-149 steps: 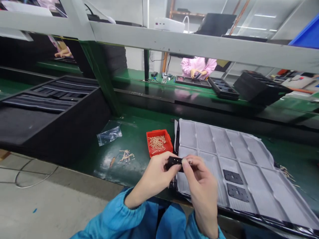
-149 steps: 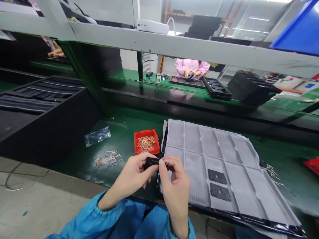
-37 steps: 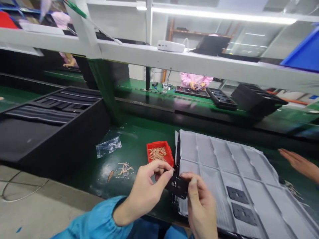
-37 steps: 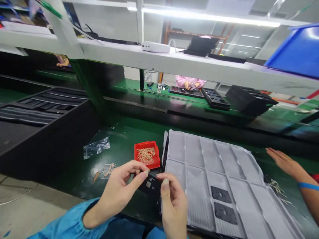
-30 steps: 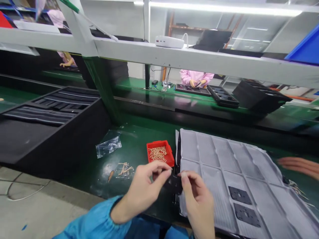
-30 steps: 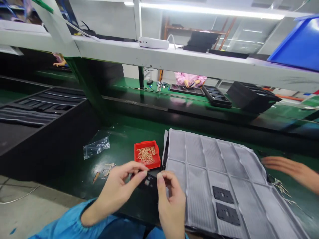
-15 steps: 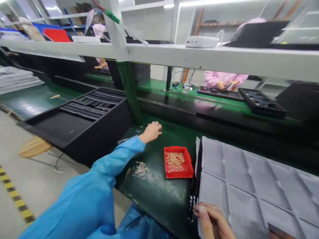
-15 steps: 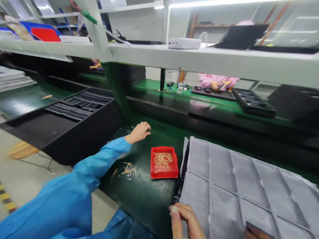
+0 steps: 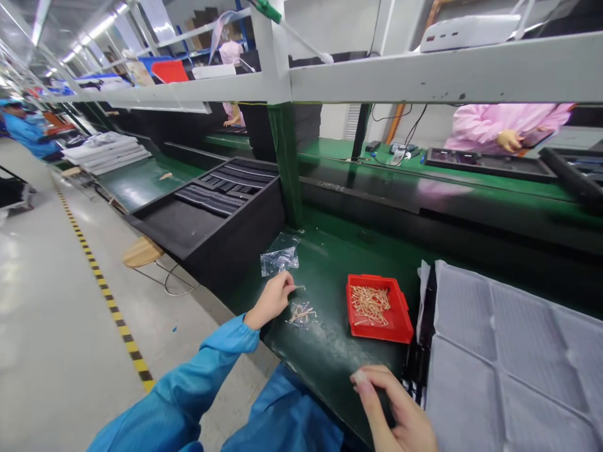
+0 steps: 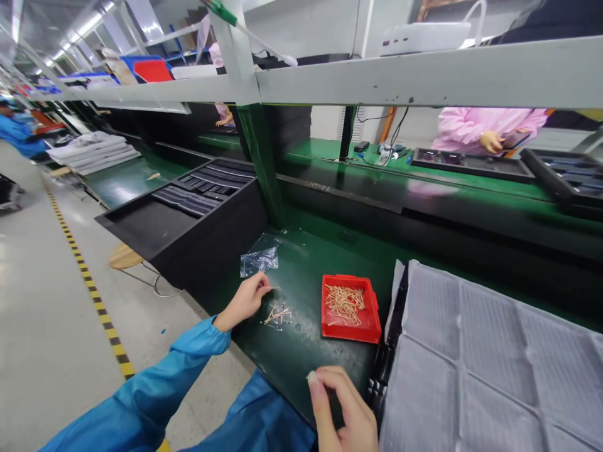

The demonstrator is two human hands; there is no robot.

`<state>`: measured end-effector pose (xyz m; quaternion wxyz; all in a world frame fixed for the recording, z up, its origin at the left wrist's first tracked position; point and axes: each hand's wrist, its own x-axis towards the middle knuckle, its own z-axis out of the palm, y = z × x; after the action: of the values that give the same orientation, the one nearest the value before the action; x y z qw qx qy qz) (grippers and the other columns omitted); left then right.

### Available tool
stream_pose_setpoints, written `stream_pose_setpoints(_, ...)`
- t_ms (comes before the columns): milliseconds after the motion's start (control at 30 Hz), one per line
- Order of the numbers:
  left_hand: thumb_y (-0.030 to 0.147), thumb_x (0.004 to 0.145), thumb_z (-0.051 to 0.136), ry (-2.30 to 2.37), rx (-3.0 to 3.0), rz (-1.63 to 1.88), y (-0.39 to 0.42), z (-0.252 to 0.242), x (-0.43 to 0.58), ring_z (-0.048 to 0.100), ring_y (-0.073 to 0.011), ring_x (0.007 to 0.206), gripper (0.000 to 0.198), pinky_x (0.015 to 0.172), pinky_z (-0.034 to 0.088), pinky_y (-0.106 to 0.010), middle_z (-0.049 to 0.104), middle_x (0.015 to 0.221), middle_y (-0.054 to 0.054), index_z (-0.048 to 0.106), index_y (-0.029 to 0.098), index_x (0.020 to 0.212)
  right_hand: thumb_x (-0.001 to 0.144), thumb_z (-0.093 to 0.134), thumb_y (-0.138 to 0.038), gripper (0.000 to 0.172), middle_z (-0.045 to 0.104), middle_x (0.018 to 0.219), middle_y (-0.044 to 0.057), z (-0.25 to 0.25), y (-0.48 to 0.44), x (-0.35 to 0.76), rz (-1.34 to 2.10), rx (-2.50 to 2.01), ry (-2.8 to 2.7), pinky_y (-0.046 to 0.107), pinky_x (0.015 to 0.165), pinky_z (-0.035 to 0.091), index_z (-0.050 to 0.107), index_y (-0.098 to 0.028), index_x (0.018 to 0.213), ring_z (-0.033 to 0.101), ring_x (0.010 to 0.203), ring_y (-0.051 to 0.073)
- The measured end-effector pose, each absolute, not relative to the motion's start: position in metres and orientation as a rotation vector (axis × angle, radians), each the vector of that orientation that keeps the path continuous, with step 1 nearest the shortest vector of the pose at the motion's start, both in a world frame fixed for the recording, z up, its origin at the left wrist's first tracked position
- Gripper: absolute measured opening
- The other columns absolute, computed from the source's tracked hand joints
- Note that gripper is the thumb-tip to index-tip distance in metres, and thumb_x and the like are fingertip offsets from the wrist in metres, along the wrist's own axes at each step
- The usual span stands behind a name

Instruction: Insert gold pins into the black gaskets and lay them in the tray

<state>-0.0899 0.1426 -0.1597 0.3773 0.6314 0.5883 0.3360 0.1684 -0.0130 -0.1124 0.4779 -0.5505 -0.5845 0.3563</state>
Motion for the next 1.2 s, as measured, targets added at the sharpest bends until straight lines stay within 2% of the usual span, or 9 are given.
stream_pose_setpoints(67,0.023,0.091,0.06,1.461,1.446,0.928,0.145,-0.157,-0.087,0.052,-0.0152,0.069,0.005,0.07,0.044,-0.028,0.055,0.074,0.002,0.06,0.018,0.092,0.097,0.064,-0.043,0.026,0.071,0.082,0.002,-0.115,0.002,0.162,0.958,-1.342,-1.49,0.019,0.073,0.053,0.073,-0.022,0.084,0.069,0.077,0.014)
stream_pose_setpoints(167,0.033,0.087,0.068,1.343,1.222,0.976,0.148,-0.154,-0.081,0.053,-0.0122,0.063,0.025,0.061,0.043,-0.024,0.058,0.071,0.001,0.069,0.014,0.103,0.095,0.064,-0.054,0.037,0.07,0.077,0.002,-0.12,0.027,0.138,1.208,-1.359,-1.401,0.023,0.071,0.049,0.072,-0.021,0.08,0.064,0.074,0.015)
stream_pose_setpoints(267,0.043,0.079,0.081,1.229,1.015,1.001,0.147,-0.151,-0.076,0.055,-0.0108,0.061,0.037,0.057,0.043,-0.022,0.06,0.066,0.0,0.074,0.01,0.094,0.089,0.067,-0.065,0.048,0.069,0.073,0.003,-0.129,0.046,0.11,1.414,-1.304,-1.289,0.026,0.068,0.046,0.072,-0.019,0.077,0.06,0.07,0.016)
stream_pose_setpoints(400,0.048,0.065,0.094,1.075,0.779,1.029,0.141,-0.15,-0.071,0.063,-0.0121,0.065,0.049,0.063,0.05,-0.022,0.066,0.071,-0.004,0.07,0.011,0.089,0.078,0.074,-0.073,0.058,0.071,0.074,0.005,-0.142,0.062,0.089,1.576,-1.207,-1.13,0.028,0.064,0.048,0.073,-0.016,0.08,0.062,0.065,0.016)
stream_pose_setpoints(567,0.04,0.06,0.099,0.91,0.674,1.051,0.127,-0.148,-0.066,0.069,-0.0148,0.071,0.046,0.067,0.054,-0.024,0.074,0.079,-0.007,0.067,0.014,0.08,0.075,0.078,-0.07,0.058,0.071,0.081,0.005,-0.144,0.074,0.082,1.726,-1.078,-0.831,0.022,0.057,0.043,0.073,-0.015,0.091,0.058,0.061,0.01)
stream_pose_setpoints(800,0.029,0.056,0.1,0.758,0.792,1.071,0.122,-0.138,-0.07,0.068,-0.0161,0.074,0.033,0.069,0.055,-0.026,0.073,0.084,-0.008,0.072,0.013,0.061,0.075,0.085,-0.06,0.049,0.069,0.082,0.003,-0.131,0.073,0.089,1.864,-0.935,-0.657,0.02,0.057,0.042,0.072,-0.015,0.088,0.053,0.061,0.007)
stream_pose_setpoints(967,0.034,0.057,0.1,0.698,0.913,1.039,0.126,-0.135,-0.073,0.065,-0.0152,0.067,0.035,0.062,0.052,-0.025,0.071,0.075,-0.006,0.072,0.013,0.059,0.071,0.09,-0.058,0.048,0.069,0.077,0.003,-0.126,0.068,0.093,1.91,-0.912,-0.683,0.02,0.057,0.041,0.074,-0.014,0.083,0.052,0.059,0.007)
stream_pose_setpoints(1200,0.039,0.063,0.098,0.644,1.07,0.997,0.129,-0.133,-0.078,0.065,-0.0159,0.067,0.035,0.065,0.051,-0.027,0.071,0.072,-0.007,0.073,0.014,0.058,0.072,0.089,-0.059,0.047,0.071,0.077,0.004,-0.119,0.063,0.097,1.926,-0.883,-0.722,0.019,0.058,0.042,0.078,-0.016,0.087,0.055,0.059,0.006)
